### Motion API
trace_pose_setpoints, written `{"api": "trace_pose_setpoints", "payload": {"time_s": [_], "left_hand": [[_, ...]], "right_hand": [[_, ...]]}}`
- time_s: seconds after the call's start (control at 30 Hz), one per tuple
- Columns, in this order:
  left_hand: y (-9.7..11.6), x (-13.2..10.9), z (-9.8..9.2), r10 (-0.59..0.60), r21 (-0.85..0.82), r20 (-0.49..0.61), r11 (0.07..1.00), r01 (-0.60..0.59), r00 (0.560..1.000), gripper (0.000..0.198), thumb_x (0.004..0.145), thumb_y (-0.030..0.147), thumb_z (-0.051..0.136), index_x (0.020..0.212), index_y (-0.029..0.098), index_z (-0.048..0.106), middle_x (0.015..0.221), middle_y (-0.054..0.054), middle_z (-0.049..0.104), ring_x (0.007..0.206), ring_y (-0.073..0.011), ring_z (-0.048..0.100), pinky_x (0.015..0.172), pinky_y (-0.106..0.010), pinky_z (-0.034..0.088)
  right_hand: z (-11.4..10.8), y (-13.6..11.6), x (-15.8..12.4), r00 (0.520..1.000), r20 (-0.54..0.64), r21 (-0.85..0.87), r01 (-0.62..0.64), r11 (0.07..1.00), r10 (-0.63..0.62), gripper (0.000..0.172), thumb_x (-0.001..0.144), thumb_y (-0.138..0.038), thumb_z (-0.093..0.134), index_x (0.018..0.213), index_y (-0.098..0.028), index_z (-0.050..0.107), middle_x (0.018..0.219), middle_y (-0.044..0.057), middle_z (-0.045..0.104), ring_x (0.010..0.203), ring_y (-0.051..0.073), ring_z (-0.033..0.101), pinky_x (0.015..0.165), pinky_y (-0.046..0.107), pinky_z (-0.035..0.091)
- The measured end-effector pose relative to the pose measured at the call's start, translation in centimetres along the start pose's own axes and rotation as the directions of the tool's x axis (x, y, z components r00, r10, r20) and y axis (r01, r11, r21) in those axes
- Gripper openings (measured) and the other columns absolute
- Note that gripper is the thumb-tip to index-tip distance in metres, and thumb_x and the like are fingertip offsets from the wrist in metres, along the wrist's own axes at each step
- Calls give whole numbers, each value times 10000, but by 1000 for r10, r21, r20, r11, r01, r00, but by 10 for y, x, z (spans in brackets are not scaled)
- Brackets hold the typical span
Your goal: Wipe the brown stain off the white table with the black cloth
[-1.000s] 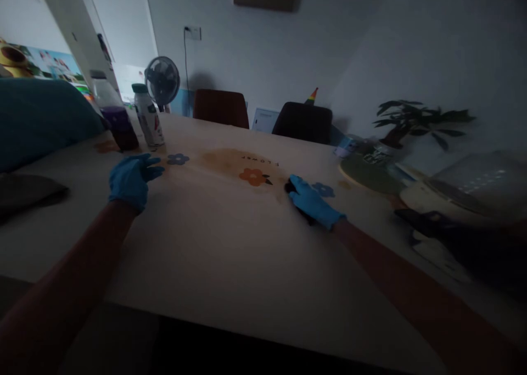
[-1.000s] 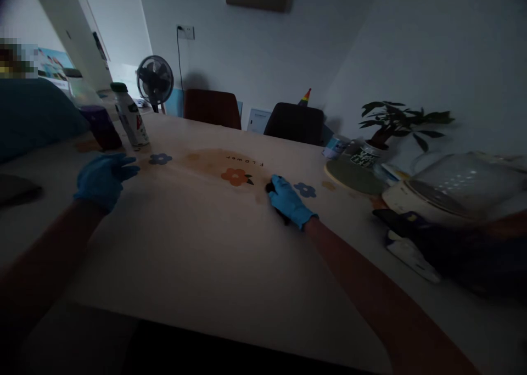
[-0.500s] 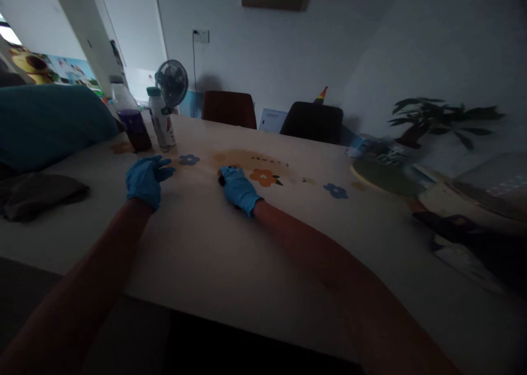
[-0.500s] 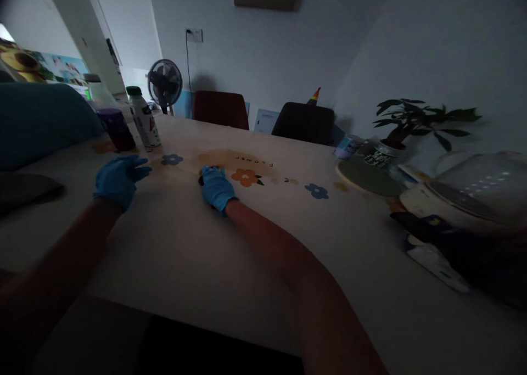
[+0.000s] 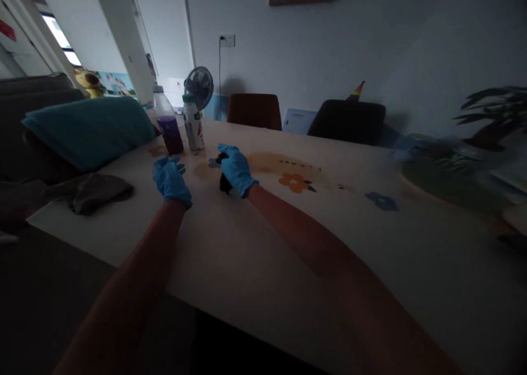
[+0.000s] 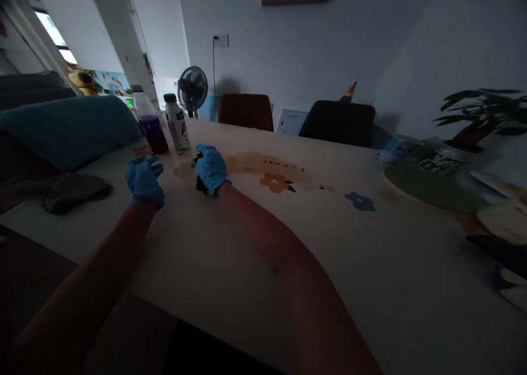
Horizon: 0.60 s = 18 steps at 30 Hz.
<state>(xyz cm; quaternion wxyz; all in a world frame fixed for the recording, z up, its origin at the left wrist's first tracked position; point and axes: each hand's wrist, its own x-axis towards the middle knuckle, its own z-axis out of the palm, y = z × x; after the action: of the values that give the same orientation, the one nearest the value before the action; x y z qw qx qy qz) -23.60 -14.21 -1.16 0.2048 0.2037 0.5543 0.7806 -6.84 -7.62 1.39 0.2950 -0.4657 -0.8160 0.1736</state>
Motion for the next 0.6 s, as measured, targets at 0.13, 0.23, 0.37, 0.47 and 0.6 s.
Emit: {"api": "trace_pose_setpoints", "payload": {"time_s": [0.13, 0.23, 0.37, 0.47, 0.6], "left_hand": [[12, -1, -2, -13, 2, -152, 1000, 13, 988, 244, 1082, 90, 542, 1284, 226, 562, 1289, -94, 745, 1308, -259, 811, 1147, -453, 668], [16, -1, -7, 58, 6, -170, 998, -58, 984, 256, 1086, 158, 597, 1321, 254, 565, 1335, -82, 725, 1391, -287, 778, 1167, -481, 669], [13, -2, -11, 103, 29, -154, 995, -100, 983, 290, 1069, 174, 577, 1343, 268, 578, 1335, -84, 725, 1429, -311, 756, 1171, -491, 669], [9, -4, -10, 106, 9, -150, 994, -106, 983, 305, 1036, 149, 562, 1317, 266, 584, 1331, -87, 731, 1405, -317, 766, 1159, -494, 668], [10, -10, -7, 86, -24, -118, 996, -89, 989, 302, 967, 77, 526, 1216, 241, 574, 1347, -118, 758, 1262, -271, 805, 1139, -450, 658]], "right_hand": [[32, -35, 15, 995, 17, -41, 101, 994, -100, 516, 1155, -394, 757, 1637, -224, 682, 1715, 143, 665, 1545, 362, 666, 1293, 641, 565], [57, -57, 27, 981, 55, -90, 188, 978, -184, 530, 1136, -431, 786, 1620, -234, 698, 1747, 142, 636, 1565, 384, 644, 1299, 661, 557], [84, -70, 36, 953, 163, -163, 282, 946, -256, 528, 1112, -438, 820, 1582, -221, 717, 1715, 148, 654, 1528, 379, 666, 1271, 670, 577], [91, -64, 39, 936, 234, -193, 309, 931, -263, 501, 1111, -456, 821, 1541, -213, 736, 1662, 145, 690, 1492, 368, 690, 1248, 658, 595], [84, -48, 36, 928, 277, -199, 308, 930, -249, 477, 1118, -482, 810, 1501, -203, 752, 1578, 133, 737, 1411, 346, 735, 1192, 612, 637]]}}
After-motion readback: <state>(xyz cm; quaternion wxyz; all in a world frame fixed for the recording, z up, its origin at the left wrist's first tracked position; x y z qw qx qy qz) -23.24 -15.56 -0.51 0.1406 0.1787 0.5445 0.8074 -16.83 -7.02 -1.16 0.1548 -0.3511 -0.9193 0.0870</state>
